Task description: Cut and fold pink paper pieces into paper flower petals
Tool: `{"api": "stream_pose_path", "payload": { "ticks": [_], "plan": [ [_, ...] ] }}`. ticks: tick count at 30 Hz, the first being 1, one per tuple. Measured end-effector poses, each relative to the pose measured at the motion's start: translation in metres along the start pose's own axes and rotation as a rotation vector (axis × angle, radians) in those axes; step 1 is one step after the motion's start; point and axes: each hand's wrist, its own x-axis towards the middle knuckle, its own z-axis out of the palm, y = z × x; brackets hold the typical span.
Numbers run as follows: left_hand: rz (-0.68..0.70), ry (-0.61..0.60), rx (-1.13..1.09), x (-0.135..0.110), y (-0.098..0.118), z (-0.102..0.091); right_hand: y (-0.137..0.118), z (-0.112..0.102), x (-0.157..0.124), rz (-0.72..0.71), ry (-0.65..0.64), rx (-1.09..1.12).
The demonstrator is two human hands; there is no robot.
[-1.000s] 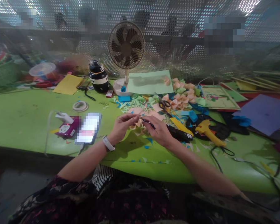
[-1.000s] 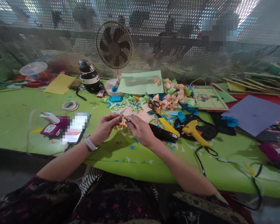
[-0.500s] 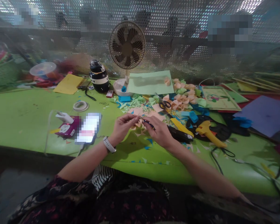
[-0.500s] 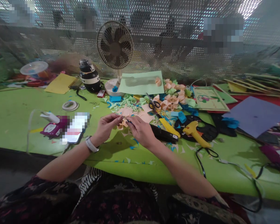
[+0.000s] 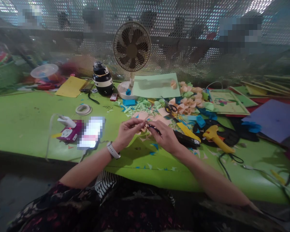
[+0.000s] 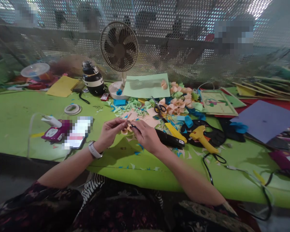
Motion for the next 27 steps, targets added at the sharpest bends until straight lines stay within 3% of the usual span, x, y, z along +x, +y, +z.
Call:
{"api": "stream_pose_path", "payload": {
  "ticks": [15,27],
  "plan": [
    [0.023,-0.012,-0.011,0.0001,0.0022,0.0013,-0.0016,-0.0009,0.0004,-0.057,-0.001,0.004],
    [0.055,0.03,-0.017,0.0018,0.0034,0.0023,-0.0017,0.0027,-0.0027,-0.019,-0.002,-0.022]
  ]
}}
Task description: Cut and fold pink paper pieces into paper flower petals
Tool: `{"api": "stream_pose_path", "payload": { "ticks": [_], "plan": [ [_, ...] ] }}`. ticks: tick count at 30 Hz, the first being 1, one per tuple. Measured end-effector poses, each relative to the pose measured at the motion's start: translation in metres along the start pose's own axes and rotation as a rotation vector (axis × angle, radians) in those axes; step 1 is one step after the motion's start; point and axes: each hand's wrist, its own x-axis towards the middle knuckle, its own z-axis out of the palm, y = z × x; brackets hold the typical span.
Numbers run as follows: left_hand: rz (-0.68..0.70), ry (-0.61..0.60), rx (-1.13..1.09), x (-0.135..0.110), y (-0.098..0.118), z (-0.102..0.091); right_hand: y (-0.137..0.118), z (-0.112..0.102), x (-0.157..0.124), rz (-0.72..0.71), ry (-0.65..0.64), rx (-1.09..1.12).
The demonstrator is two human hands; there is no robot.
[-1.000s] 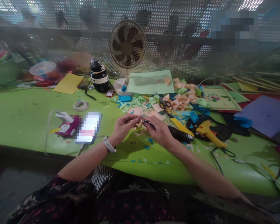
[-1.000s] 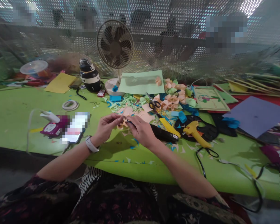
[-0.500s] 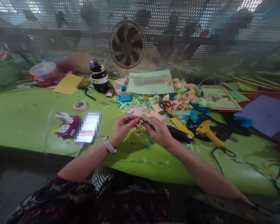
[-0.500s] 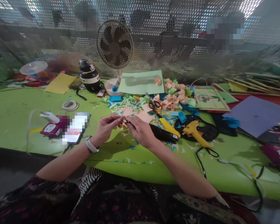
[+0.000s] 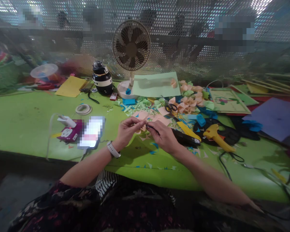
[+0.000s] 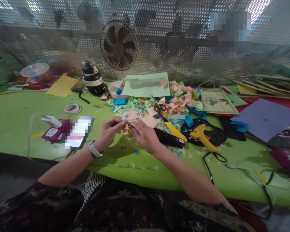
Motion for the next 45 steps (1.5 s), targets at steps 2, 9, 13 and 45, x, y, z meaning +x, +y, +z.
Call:
{"api": "stream_pose_path", "payload": {
  "ticks": [2,9,13,45],
  "plan": [
    [-0.008,0.0,-0.013,0.0,0.0,0.0,0.0,0.0,0.001,-0.006,0.003,0.011],
    [-0.034,-0.026,-0.029,0.0,-0.003,-0.003,0.002,-0.003,0.005,-0.044,-0.015,0.115],
    [-0.062,-0.085,-0.029,0.001,-0.006,-0.006,0.002,-0.003,0.006,-0.05,-0.038,0.165],
    [-0.009,-0.085,-0.034,0.003,-0.006,-0.009,-0.002,-0.005,0.006,0.028,-0.031,0.194]
  ]
}}
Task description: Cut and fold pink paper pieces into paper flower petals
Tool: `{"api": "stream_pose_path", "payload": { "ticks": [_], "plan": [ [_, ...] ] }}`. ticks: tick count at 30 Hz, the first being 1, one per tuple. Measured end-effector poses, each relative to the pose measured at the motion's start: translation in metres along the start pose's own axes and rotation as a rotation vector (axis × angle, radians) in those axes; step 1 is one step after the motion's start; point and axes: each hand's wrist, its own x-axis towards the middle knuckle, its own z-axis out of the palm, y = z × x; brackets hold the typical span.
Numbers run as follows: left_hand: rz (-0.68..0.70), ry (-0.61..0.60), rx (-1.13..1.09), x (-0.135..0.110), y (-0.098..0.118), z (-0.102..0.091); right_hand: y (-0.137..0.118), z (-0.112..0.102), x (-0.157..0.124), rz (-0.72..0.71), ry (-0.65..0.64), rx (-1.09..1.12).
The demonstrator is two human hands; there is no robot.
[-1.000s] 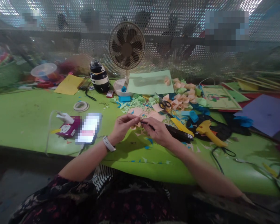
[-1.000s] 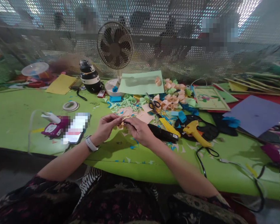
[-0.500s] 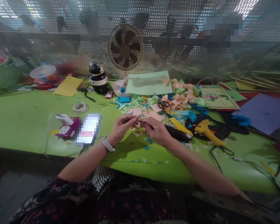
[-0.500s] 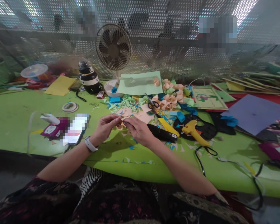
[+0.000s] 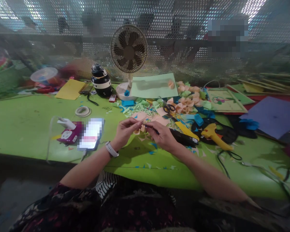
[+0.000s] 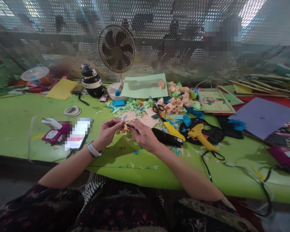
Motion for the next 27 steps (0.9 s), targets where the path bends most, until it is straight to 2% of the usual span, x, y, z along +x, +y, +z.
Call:
{"api": "stream_pose_path", "payload": {
  "ticks": [4,9,14,22,27],
  "plan": [
    [-0.03,-0.016,-0.005,0.0002,-0.0006,0.0001,-0.0005,-0.0001,-0.0004,-0.014,-0.012,-0.005],
    [0.025,0.056,0.026,-0.0003,-0.0004,0.002,0.001,0.0034,-0.0041,0.024,0.014,-0.071],
    [0.042,0.02,0.031,-0.0013,0.0011,0.002,0.0055,0.0047,-0.003,-0.024,0.075,-0.062],
    [0.028,0.032,0.05,-0.0013,0.0043,0.003,0.0046,-0.0003,-0.0003,-0.034,0.017,-0.05],
    [0.072,0.064,0.051,-0.0004,0.0035,0.003,0.0018,0.0012,-0.0025,0.024,0.026,-0.065]
  ]
}}
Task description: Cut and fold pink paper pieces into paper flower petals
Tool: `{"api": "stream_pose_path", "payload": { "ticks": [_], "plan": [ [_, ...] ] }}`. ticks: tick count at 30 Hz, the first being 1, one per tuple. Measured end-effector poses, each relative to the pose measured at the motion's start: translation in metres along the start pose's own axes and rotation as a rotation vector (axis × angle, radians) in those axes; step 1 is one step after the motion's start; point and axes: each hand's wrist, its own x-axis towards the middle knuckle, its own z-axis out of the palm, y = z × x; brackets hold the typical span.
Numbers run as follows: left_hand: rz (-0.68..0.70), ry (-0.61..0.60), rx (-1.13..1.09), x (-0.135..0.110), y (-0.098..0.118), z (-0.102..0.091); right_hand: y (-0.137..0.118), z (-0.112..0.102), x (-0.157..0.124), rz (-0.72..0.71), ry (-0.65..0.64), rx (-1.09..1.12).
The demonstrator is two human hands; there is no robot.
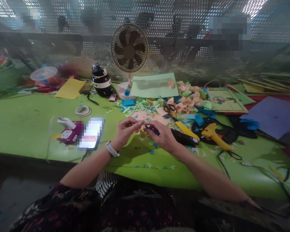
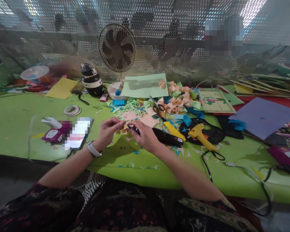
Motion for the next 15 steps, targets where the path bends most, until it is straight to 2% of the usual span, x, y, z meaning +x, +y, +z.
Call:
{"api": "stream_pose_path", "payload": {
  "ticks": [15],
  "plan": [
    [-0.051,-0.028,-0.027,-0.0001,-0.0024,-0.0015,0.0043,0.0003,0.0022,-0.064,0.006,0.006]
  ]
}}
